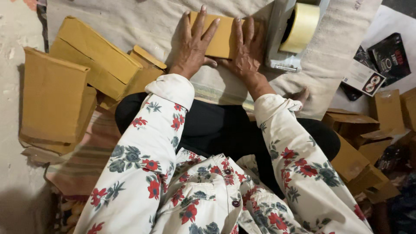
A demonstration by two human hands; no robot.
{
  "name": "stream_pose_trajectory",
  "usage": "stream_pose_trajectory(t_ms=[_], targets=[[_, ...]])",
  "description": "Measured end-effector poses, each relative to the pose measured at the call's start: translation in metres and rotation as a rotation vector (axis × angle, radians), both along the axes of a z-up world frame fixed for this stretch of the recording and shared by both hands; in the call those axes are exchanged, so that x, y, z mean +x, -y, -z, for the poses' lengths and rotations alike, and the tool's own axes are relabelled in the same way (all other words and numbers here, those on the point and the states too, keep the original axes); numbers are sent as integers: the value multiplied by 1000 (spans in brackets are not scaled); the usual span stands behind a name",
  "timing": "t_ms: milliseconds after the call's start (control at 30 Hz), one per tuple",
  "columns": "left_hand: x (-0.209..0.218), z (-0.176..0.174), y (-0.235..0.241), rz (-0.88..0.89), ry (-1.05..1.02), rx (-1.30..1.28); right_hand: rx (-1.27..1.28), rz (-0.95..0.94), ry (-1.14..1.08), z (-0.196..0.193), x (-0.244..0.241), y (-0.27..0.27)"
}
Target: The person sits on the floor and packs smartwatches into small cardboard boxes. They open a smartwatch box, remove the watch and accessories, place them into a shipping box, and seal it with tape. The process is repeated for multiple units.
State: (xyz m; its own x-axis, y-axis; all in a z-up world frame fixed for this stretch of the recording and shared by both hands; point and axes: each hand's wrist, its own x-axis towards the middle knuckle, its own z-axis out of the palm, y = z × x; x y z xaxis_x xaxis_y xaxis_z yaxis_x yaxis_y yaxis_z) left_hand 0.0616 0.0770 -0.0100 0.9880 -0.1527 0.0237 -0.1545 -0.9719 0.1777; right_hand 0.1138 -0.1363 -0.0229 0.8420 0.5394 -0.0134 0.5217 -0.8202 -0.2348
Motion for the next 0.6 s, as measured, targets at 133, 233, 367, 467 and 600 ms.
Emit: stream_pose_trajectory(t_ms=[133, 233, 367, 467, 600], targets=[[-5, 10, 0, 7, 11, -85, -32, -51, -29, 5, -2, 9], [5, 5, 1, -1, 0, -98, -8, -54, -20, -3, 2, 11], [17, -5, -3, -52, -130, -105, -13, -91, -64, -10, 12, -2], [12, -6, -3, -53, -126, -109, -90, -189, -54, -5, 27, -19], [22, -3, -5, -45, -33, -19, 97, -411, 31, -7, 49, -24]])
